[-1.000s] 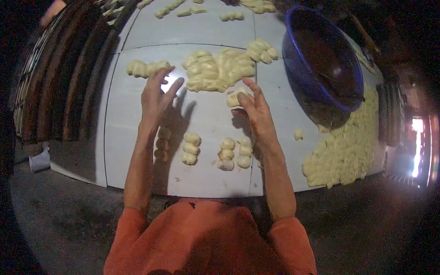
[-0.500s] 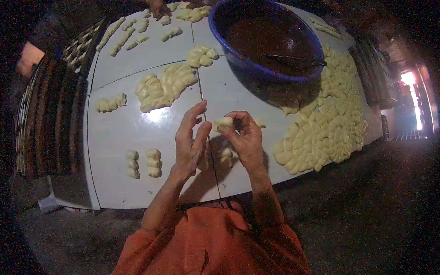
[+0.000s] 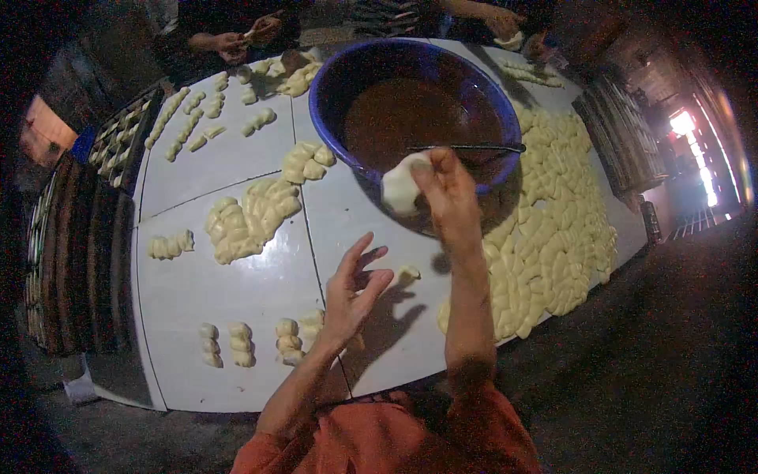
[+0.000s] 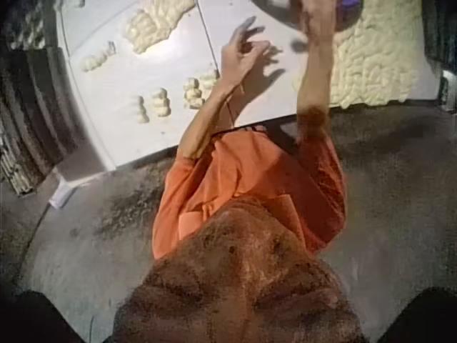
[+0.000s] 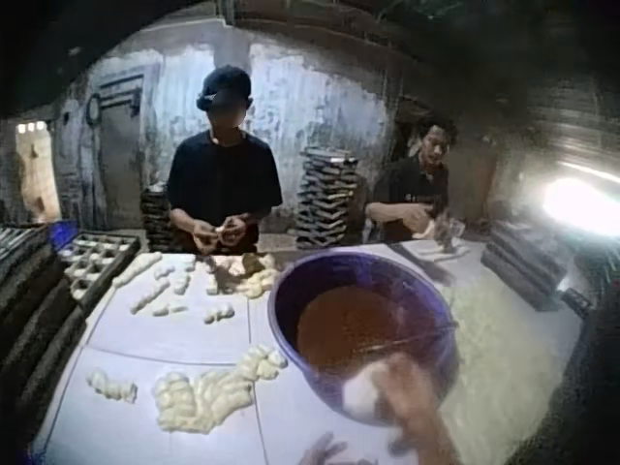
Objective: The person prepares bread dough by hand, filling small pieces of dough with a dark mixture from a bowl and placing the shaped rolls into metal baking tins.
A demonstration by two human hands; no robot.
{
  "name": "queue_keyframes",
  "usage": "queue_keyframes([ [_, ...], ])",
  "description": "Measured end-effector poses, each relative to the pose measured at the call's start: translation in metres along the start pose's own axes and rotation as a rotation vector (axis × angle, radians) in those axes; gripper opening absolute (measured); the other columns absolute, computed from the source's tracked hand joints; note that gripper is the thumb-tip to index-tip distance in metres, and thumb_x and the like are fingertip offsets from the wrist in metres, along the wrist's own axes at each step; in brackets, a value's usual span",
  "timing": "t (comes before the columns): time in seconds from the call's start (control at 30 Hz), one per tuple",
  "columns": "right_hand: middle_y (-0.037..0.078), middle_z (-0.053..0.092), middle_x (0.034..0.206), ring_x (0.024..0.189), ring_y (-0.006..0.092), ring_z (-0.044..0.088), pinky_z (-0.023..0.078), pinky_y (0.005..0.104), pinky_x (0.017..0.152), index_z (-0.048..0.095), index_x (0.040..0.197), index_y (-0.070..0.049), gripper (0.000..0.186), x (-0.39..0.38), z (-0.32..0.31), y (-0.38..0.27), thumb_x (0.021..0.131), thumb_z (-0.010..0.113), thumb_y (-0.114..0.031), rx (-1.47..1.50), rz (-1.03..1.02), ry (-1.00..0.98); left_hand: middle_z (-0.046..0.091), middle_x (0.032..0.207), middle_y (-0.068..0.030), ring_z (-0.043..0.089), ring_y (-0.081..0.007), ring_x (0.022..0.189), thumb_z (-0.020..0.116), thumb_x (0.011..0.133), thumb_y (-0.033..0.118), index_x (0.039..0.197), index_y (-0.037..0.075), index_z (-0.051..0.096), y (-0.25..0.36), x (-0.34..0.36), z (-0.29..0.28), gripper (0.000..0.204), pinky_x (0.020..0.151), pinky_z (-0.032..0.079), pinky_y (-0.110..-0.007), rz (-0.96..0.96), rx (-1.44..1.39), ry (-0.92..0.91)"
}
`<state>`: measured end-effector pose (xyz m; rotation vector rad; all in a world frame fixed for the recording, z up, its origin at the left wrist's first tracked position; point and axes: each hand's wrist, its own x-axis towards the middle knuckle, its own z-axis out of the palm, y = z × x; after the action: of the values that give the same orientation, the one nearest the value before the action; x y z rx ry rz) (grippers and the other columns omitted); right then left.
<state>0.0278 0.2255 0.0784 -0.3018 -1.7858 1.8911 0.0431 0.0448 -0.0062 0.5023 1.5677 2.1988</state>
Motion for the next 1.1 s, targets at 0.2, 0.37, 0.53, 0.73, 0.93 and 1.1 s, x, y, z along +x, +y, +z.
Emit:
queue_keyframes([
  [0.2,0.014,0.069,0.094,0.088,0.0292,0.068,0.05,0.0391,0.077,0.062,0.104,-0.001,0.027,0.109,-0.045,0.039,0.093,0.061,-0.026,-1.128,0.06,-0.528,0.072,0.113,-0.0145,0.072,-0.0181,0.091,0.067,0.096,0.021,0.128,0.003,0.062,0.016,0.004,-0.031,0.037,0.076,0.055,-0.031,-0.168,0.3,-0.033],
  [0.37,0.017,0.07,0.092,0.084,0.032,0.068,0.051,0.0419,0.077,0.068,0.1,-0.002,0.031,0.119,-0.051,0.066,0.087,0.063,-0.031,-1.135,0.071,-0.803,0.073,0.109,-0.0129,0.073,-0.0195,0.09,0.066,0.096,0.025,0.126,0.004,0.064,0.014,0.001,-0.042,0.037,0.076,0.056,-0.031,-0.197,0.373,-0.063],
  [0.53,0.005,0.066,0.087,0.076,0.0115,0.06,0.049,0.0298,0.071,0.066,0.092,-0.003,0.025,0.105,-0.035,0.024,0.091,0.064,-0.028,-0.886,0.288,-0.652,0.071,0.111,-0.0124,0.069,-0.0194,0.1,0.065,0.097,0.021,0.126,-0.001,0.063,0.015,0.006,-0.041,0.036,0.086,0.055,-0.032,-0.278,0.327,-0.08],
  [0.73,0.002,0.065,0.09,0.075,0.0098,0.064,0.054,0.0241,0.066,0.06,0.103,-0.008,0.014,0.046,-0.01,0.015,0.097,0.064,-0.02,0.132,0.259,-0.184,0.066,0.122,-0.0093,0.066,-0.018,0.103,0.059,0.101,0.031,0.131,0.001,0.059,0.003,0.035,-0.013,0.042,0.083,0.053,-0.031,-0.24,0.082,-0.157],
  [0.93,0.002,0.065,0.09,0.068,0.0045,0.062,0.053,0.019,0.057,0.056,0.106,-0.008,0.014,-0.017,0.008,0.04,0.098,0.062,-0.017,0.328,0.381,-0.117,0.068,0.116,-0.0042,0.063,-0.0148,0.109,0.051,0.103,0.039,0.127,0.005,0.06,0.004,0.042,-0.004,0.042,0.093,0.052,-0.034,-0.437,-0.559,-0.116],
  [1.1,0.001,0.064,0.096,0.076,0.0027,0.06,0.053,0.0192,0.066,0.055,0.109,-0.008,0.015,-0.051,0.013,0.053,0.099,0.059,-0.019,0.351,0.422,-0.122,0.071,0.099,-0.0047,0.069,-0.0132,0.084,0.067,0.096,0.025,0.111,0.004,0.067,-0.014,0.027,-0.035,0.026,0.077,0.057,-0.027,-0.454,-0.491,0.139],
])
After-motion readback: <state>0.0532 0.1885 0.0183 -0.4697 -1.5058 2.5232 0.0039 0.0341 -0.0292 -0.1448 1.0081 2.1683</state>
